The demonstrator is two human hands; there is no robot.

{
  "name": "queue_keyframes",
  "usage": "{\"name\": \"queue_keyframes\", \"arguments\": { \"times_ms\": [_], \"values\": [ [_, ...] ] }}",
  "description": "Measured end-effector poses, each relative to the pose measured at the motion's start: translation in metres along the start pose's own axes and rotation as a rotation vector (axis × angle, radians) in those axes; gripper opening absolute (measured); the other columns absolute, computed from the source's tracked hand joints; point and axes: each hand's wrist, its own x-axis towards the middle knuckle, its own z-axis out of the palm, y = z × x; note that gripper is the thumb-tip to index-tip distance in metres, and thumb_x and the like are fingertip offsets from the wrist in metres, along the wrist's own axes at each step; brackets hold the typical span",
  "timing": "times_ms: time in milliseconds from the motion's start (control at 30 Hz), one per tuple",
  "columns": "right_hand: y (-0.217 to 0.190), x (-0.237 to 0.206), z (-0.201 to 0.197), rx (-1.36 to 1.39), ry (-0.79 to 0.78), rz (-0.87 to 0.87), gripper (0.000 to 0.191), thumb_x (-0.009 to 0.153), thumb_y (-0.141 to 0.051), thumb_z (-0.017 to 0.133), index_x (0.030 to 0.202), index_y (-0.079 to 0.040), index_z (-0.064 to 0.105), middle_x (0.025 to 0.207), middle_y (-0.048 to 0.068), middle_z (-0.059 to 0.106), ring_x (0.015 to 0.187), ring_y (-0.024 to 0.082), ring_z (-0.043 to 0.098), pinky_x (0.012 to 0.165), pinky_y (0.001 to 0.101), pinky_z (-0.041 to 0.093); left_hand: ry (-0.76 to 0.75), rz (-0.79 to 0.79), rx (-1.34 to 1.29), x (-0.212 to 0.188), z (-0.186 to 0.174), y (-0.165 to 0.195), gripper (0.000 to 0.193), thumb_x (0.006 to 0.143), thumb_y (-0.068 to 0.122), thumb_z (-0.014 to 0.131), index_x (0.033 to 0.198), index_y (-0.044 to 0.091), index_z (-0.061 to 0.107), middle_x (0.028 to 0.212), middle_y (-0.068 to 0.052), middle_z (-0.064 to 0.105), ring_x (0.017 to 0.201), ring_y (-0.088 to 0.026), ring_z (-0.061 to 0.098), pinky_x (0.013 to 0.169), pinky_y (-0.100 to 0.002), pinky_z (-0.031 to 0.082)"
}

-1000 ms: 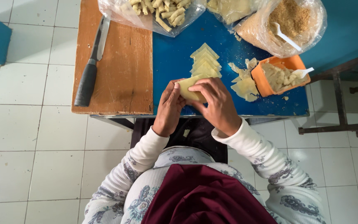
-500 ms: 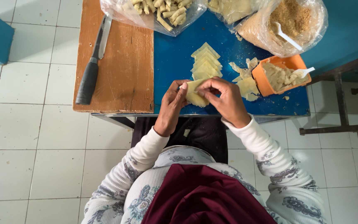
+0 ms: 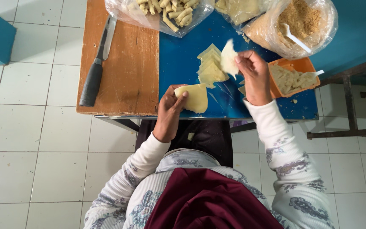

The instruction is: The person folds and stacks diamond-cut dough pieces into a herringbone pattern on the table, spoons brown filling from an orange container onto the dough, and presses folded dough pieces together by hand, adding them to the growing stack.

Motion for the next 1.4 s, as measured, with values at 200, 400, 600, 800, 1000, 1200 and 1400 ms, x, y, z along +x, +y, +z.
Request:
{"name": "queue_keyframes", "arguments": {
  "times_ms": [200, 400, 600, 800, 1000, 1200, 1400],
  "values": [
    [0.006, -0.021, 0.031, -0.74, -0.053, -0.379, 0.005, 0.1, -0.01, 0.072, 0.105, -0.009, 0.073, 0.106, 0.005, 0.077, 0.094, 0.016, 0.072, 0.081, 0.0287, 0.056, 0.012, -0.051, -0.074, -0.006, -0.005, 0.002, 0.033, 0.105, 0.029, 0.059, 0.124, 0.003, 0.056, 0.11, -0.007, 0.068, 0.101, -0.014, 0.065, 0.09, -0.029, 0.054],
    [-0.012, -0.05, 0.042, -0.899, -0.083, -0.544, 0.009, 0.095, -0.005, 0.074, 0.103, -0.006, 0.073, 0.108, 0.006, 0.076, 0.101, 0.027, 0.071, 0.088, 0.0379, 0.054, 0.006, -0.013, -0.157, -0.008, -0.004, 0.002, 0.035, 0.109, 0.032, 0.051, 0.128, 0.003, 0.055, 0.115, -0.008, 0.068, 0.105, -0.014, 0.063, 0.094, -0.03, 0.051],
    [-0.017, -0.053, 0.044, -0.882, -0.156, -0.548, 0.018, 0.093, -0.004, 0.074, 0.11, -0.009, 0.076, 0.114, 0.006, 0.075, 0.102, 0.027, 0.07, 0.09, 0.038, 0.055, 0.009, 0.004, -0.208, -0.007, -0.001, 0.004, 0.037, 0.112, 0.031, 0.044, 0.13, 0.001, 0.055, 0.12, -0.008, 0.066, 0.108, -0.014, 0.064, 0.098, -0.031, 0.051],
    [-0.041, -0.05, 0.039, -0.549, -0.2, -0.3, 0.02, 0.098, -0.004, 0.068, 0.116, -0.011, 0.073, 0.121, 0.005, 0.074, 0.109, 0.021, 0.074, 0.095, 0.0338, 0.058, -0.037, -0.021, -0.241, -0.001, 0.002, -0.002, 0.043, 0.113, 0.032, 0.04, 0.137, -0.001, 0.056, 0.126, -0.011, 0.067, 0.113, -0.017, 0.066, 0.1, -0.033, 0.053],
    [-0.061, -0.074, 0.069, -0.786, -0.214, -0.625, 0.037, 0.081, -0.012, 0.087, 0.113, -0.007, 0.069, 0.11, 0.009, 0.065, 0.101, 0.029, 0.065, 0.085, 0.0391, 0.054, -0.128, -0.024, -0.313, 0.005, 0.012, -0.005, 0.047, 0.114, 0.032, 0.039, 0.143, -0.003, 0.053, 0.132, -0.013, 0.066, 0.116, -0.018, 0.065, 0.101, -0.034, 0.052],
    [-0.07, -0.076, 0.074, -0.739, -0.191, -0.463, 0.033, 0.083, -0.008, 0.084, 0.113, -0.008, 0.07, 0.109, 0.007, 0.067, 0.093, 0.023, 0.067, 0.081, 0.0348, 0.055, -0.122, -0.021, -0.194, 0.005, 0.017, 0.001, 0.05, 0.114, 0.035, 0.038, 0.144, -0.003, 0.053, 0.132, -0.013, 0.065, 0.116, -0.018, 0.066, 0.104, -0.032, 0.051],
    [-0.073, -0.074, 0.07, -0.629, -0.01, -0.415, 0.025, 0.094, -0.003, 0.08, 0.115, -0.004, 0.069, 0.102, 0.007, 0.066, 0.081, 0.014, 0.066, 0.072, 0.028, 0.056, -0.132, 0.029, -0.144, -0.002, 0.023, 0.006, 0.054, 0.114, 0.04, 0.041, 0.143, -0.004, 0.056, 0.126, -0.011, 0.066, 0.111, -0.015, 0.064, 0.099, -0.03, 0.051]
  ]
}}
